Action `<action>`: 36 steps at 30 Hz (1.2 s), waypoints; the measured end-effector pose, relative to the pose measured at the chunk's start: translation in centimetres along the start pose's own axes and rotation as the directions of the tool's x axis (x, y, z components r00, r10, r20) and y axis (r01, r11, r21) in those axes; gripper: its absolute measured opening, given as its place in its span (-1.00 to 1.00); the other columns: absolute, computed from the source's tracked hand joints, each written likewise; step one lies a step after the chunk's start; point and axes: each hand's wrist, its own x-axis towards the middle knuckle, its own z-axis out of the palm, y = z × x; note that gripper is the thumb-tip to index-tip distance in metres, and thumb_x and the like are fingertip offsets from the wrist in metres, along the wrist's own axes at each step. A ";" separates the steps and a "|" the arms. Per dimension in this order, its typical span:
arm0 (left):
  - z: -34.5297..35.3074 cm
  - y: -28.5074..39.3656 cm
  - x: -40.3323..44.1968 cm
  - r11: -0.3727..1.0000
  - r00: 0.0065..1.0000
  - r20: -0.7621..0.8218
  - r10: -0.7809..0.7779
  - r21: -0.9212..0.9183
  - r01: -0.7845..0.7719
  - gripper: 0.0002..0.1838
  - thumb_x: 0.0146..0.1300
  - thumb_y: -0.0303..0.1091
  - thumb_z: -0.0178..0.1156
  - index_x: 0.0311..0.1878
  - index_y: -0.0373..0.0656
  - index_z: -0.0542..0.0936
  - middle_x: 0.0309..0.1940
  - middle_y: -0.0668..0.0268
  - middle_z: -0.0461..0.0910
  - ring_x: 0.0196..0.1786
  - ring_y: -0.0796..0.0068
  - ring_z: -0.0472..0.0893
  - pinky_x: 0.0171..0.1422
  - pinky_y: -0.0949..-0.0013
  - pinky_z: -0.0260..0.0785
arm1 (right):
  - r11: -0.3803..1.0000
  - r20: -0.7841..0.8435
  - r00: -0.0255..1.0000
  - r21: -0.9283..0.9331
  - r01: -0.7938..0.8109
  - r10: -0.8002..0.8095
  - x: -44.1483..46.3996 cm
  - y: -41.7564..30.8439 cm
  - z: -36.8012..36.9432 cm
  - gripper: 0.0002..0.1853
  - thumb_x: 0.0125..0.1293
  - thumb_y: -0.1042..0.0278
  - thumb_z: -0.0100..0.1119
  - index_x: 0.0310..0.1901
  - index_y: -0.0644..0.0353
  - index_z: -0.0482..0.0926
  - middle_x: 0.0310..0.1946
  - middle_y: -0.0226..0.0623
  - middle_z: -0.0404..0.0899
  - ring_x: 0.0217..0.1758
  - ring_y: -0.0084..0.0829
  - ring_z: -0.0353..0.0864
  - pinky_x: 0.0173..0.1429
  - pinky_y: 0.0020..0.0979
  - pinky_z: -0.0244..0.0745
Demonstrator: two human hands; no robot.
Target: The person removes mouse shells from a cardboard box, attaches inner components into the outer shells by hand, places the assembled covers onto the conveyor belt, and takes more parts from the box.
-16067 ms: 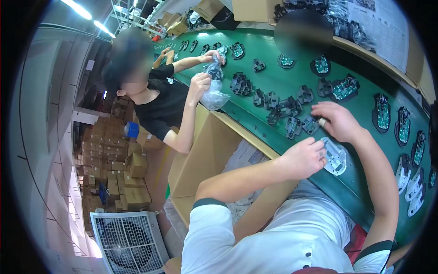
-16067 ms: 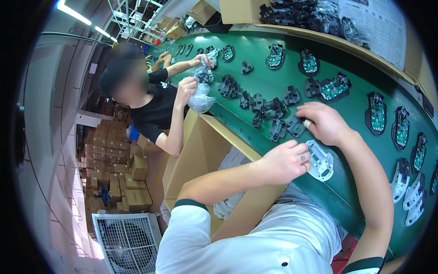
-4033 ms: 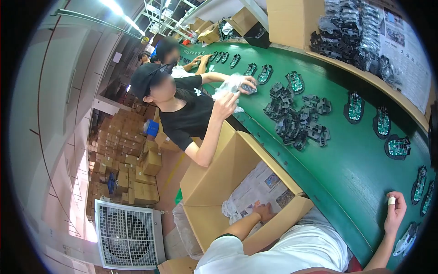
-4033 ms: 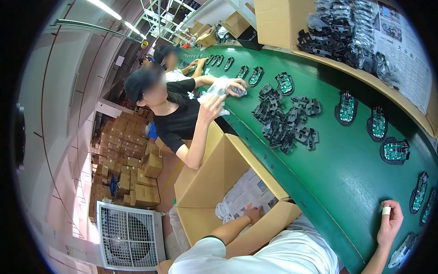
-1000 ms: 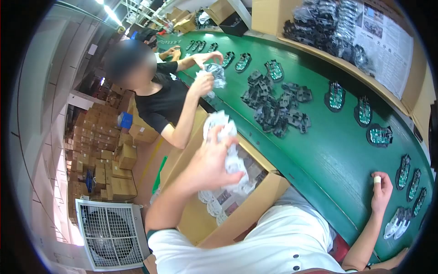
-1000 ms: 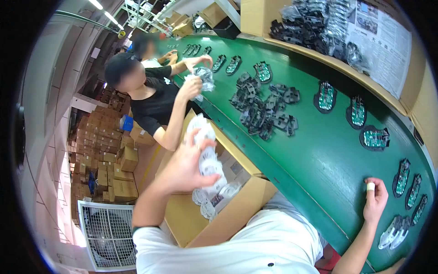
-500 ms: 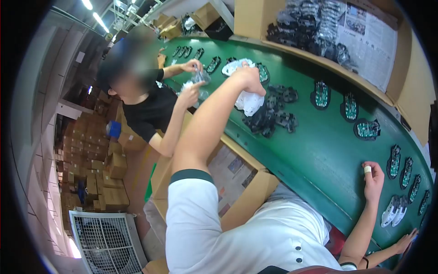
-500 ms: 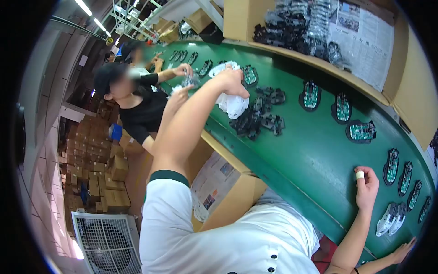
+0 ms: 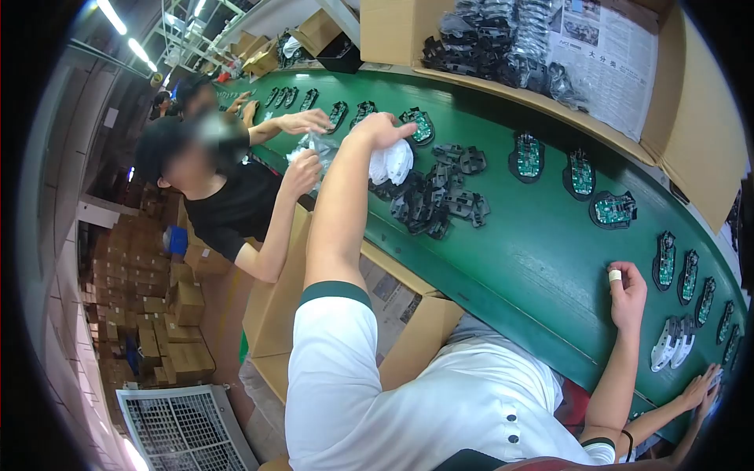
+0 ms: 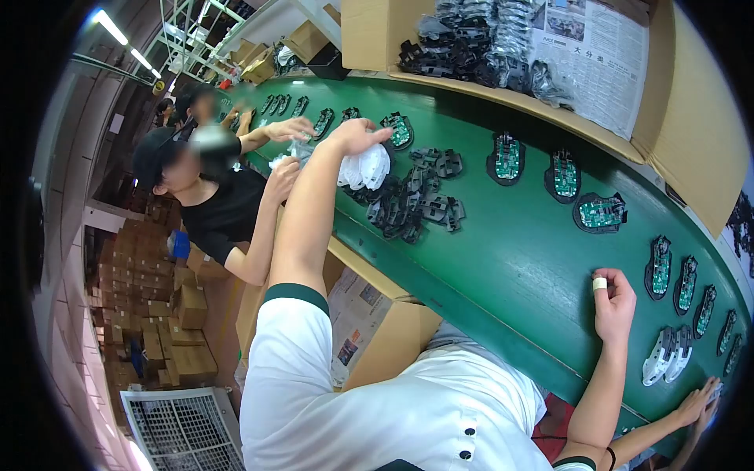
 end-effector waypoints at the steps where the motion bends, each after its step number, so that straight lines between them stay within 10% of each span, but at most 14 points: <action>1: -0.2 -0.3 -0.5 0.996 0.998 -0.048 -0.031 -0.084 0.027 -0.12 0.29 0.45 0.15 0.25 -0.25 0.68 0.18 -0.13 0.67 0.28 -0.04 0.65 0.43 0.15 0.43 | 0.998 0.004 1.000 -0.069 -0.009 0.009 -0.1 -0.6 0.2 -0.82 0.44 0.38 0.21 -0.05 0.29 0.64 -0.24 -0.44 0.63 -0.37 -0.68 0.43 -0.33 -0.55 0.31; 5: -1.3 -1.3 -1.7 0.995 0.985 -0.172 -0.026 -0.094 0.010 -0.24 0.38 0.38 0.06 0.18 -0.16 0.72 0.14 -0.03 0.71 0.26 0.02 0.66 0.39 0.14 0.46 | 0.857 0.178 0.952 -0.417 0.303 -0.250 0.8 -5.0 1.5 -0.73 0.30 0.43 0.27 0.01 0.31 0.62 -0.20 -0.25 0.61 -0.39 -0.43 0.51 -0.29 -0.38 0.42; 9: -1.8 -2.8 -2.5 0.981 0.963 -0.270 -0.010 -0.187 -0.043 -0.36 0.47 0.27 -0.02 0.00 -0.10 0.80 -0.01 -0.02 0.75 0.13 -0.04 0.71 0.29 0.10 0.50 | 0.716 0.362 0.866 -0.496 0.492 -0.344 2.6 -11.5 4.8 -0.59 0.26 0.34 0.31 0.13 0.27 0.59 0.02 -0.07 0.64 0.05 -0.01 0.68 0.14 -0.10 0.59; 17: -2.5 -3.1 -5.9 0.958 0.901 -0.433 0.030 -0.244 -0.149 -0.39 0.57 0.15 -0.13 -0.06 -0.08 0.81 -0.05 -0.02 0.75 0.11 -0.06 0.69 0.29 0.06 0.49 | 0.360 0.580 0.384 -0.162 0.919 -0.719 8.2 -14.8 20.3 -0.40 0.18 0.31 0.34 0.29 0.21 0.52 0.43 -0.07 0.42 0.41 -0.05 0.45 0.47 -0.10 0.42; 23: 0.6 -5.9 -5.9 0.880 0.938 -0.315 0.147 -0.391 -0.269 -0.40 0.62 0.08 -0.14 0.15 -0.25 0.70 0.19 -0.06 0.66 0.24 0.03 0.62 0.37 0.20 0.41 | 0.260 0.655 0.246 -0.077 0.962 -0.715 11.8 -14.7 25.4 -0.62 0.22 0.40 0.27 0.10 0.09 0.70 0.19 -0.19 0.67 0.19 -0.10 0.65 0.26 -0.11 0.58; 27: 1.9 -7.1 -5.3 0.804 0.923 -0.371 0.105 -0.515 -0.298 -0.40 0.64 0.10 -0.14 0.35 -0.17 0.61 0.24 0.03 0.65 0.21 0.18 0.62 0.34 0.25 0.40 | 0.289 0.690 0.225 -0.024 0.957 -0.688 13.8 -16.2 24.8 -0.62 0.23 0.44 0.18 0.11 0.11 0.69 -0.07 -0.19 0.75 -0.07 -0.08 0.75 0.02 -0.11 0.68; 29: 2.7 -6.4 -5.4 0.705 0.919 -0.393 0.025 -0.645 -0.294 -0.41 0.63 0.12 -0.17 0.39 -0.06 0.60 0.33 -0.08 0.56 0.41 0.00 0.52 0.48 0.15 0.32 | 0.264 0.706 0.239 -0.077 0.962 -0.667 13.9 -17.6 23.5 -0.57 0.21 0.48 0.18 0.15 0.12 0.66 0.03 -0.19 0.74 -0.01 -0.08 0.75 0.04 -0.12 0.68; 36: 3.9 -5.0 -5.6 0.808 0.877 -0.430 -0.216 -0.583 -0.086 -0.51 0.46 0.12 0.11 0.13 -0.08 0.67 -0.08 0.02 0.78 0.10 -0.05 0.71 0.22 0.01 0.50 | 0.195 0.576 0.300 -0.237 0.952 -0.760 9.8 -13.6 15.2 -0.53 0.19 0.57 0.20 0.18 0.17 0.64 0.27 -0.08 0.63 0.37 0.01 0.57 0.37 -0.06 0.53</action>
